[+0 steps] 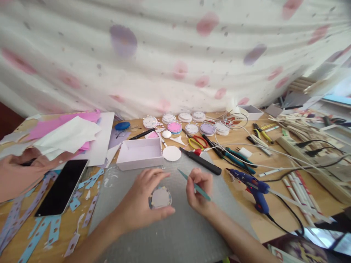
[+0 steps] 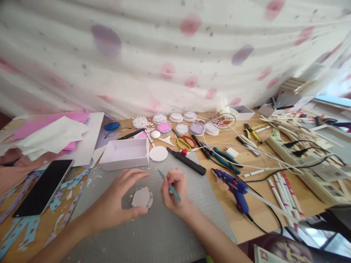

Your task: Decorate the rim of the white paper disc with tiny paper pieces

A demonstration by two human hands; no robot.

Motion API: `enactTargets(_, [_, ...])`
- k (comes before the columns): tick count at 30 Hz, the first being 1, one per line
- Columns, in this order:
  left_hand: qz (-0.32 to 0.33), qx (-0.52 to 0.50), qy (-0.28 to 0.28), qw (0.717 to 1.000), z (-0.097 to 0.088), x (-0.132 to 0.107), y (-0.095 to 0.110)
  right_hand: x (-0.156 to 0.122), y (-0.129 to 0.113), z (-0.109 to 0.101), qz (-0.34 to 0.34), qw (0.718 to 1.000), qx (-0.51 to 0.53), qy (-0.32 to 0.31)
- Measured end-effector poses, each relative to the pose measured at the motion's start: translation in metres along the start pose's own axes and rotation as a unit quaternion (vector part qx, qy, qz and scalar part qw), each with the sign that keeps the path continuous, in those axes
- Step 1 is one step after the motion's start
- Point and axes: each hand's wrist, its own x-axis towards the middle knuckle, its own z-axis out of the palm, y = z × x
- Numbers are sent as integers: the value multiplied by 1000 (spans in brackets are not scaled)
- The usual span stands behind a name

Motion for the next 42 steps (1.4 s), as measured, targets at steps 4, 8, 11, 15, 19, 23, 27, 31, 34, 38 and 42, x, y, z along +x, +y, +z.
enactTargets(4, [7, 65, -46, 997, 21, -7, -31, -3, 0, 7, 111, 989, 99, 26])
enactTargets(8, [-15, 56, 16, 998, 35, -4, -53, -11, -2, 4, 140, 980, 143, -12])
enactTargets(11, [-20, 49, 46, 998, 37, -3, -63, -15, -2, 2, 166, 968, 180, -57])
enactTargets(15, [-15, 41, 48, 998, 37, -5, -71, -14, -2, 3, 180, 959, 189, -109])
enactTargets(19, [-6, 39, 45, 998, 38, -6, -73, -13, -2, 5, 201, 951, 201, -125])
enactTargets(23, [-6, 38, 50, 998, 39, -5, -74, -15, -2, 7, 216, 945, 197, -145])
enactTargets(27, [-6, 37, 51, 998, 40, -4, -74, -16, 1, 9, 225, 944, 189, -152])
enactTargets(31, [-1, 36, 58, 998, 40, -6, -75, -16, 2, 9, 221, 945, 181, -159])
enactTargets(34, [3, 33, 63, 998, 40, -6, -74, -15, 2, 8, 205, 949, 168, -171])
enactTargets(38, [7, 29, 69, 997, 38, -5, -73, -15, 3, 7, 174, 959, 143, -173])
enactTargets(42, [5, 27, 71, 997, 38, -5, -72, -17, 5, 7, 147, 966, 119, -177])
